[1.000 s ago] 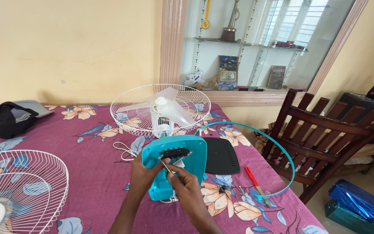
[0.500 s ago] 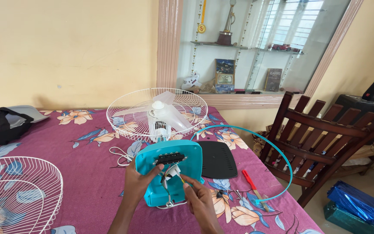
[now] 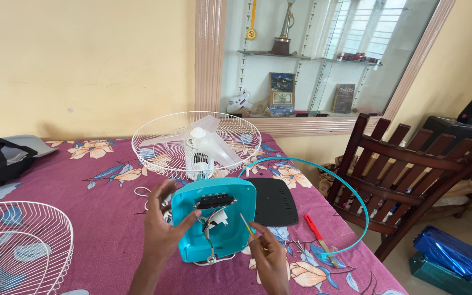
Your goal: The person uses a screwdriver to adjust screws on the internal wiring terminal of a disassembled electric fan base. The fan blades and cage are visible on the table, but the person only works on the base's electrical connections.
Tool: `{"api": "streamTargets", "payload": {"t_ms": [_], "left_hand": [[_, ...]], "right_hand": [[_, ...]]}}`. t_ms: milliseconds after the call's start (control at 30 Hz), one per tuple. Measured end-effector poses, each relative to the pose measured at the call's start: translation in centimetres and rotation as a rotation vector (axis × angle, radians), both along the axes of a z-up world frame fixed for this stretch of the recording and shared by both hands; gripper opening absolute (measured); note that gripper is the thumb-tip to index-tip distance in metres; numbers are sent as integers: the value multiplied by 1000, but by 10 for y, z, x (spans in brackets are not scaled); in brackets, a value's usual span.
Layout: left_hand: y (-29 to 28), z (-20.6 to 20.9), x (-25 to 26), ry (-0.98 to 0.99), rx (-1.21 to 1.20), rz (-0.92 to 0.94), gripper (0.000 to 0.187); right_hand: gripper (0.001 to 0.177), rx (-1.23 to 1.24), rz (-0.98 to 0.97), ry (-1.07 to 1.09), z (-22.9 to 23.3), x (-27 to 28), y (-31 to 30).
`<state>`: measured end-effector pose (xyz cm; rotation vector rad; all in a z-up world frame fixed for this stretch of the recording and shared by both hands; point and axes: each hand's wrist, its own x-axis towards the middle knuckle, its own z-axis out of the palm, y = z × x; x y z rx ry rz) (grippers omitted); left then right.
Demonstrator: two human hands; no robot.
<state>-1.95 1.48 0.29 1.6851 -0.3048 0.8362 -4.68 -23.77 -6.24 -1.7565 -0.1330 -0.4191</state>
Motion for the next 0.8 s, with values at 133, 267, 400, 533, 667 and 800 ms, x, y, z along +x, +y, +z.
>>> {"api": "streamTargets", "payload": {"t_ms": [133, 267, 400, 533, 667, 800], "left_hand": [[-3, 30, -5, -135, 214, 81, 98], [-9, 59, -7, -127, 584, 251, 96], [-21, 81, -6, -77, 843, 342, 93], [-30, 92, -4, -19, 952, 328, 94], [-32, 93, -1, 197, 985, 282, 80], [-28, 89, 0, 231, 882, 264, 72]], "right_hand": [[32, -34, -93, -14, 17, -8, 1], [29, -221, -103, -316, 38, -16, 4], [30, -364, -182, -244, 53, -22, 7], [33, -591, -258, -370, 60, -22, 8], [35, -627, -247, -393, 61, -18, 8], [34, -635, -217, -450, 59, -16, 6]]}}
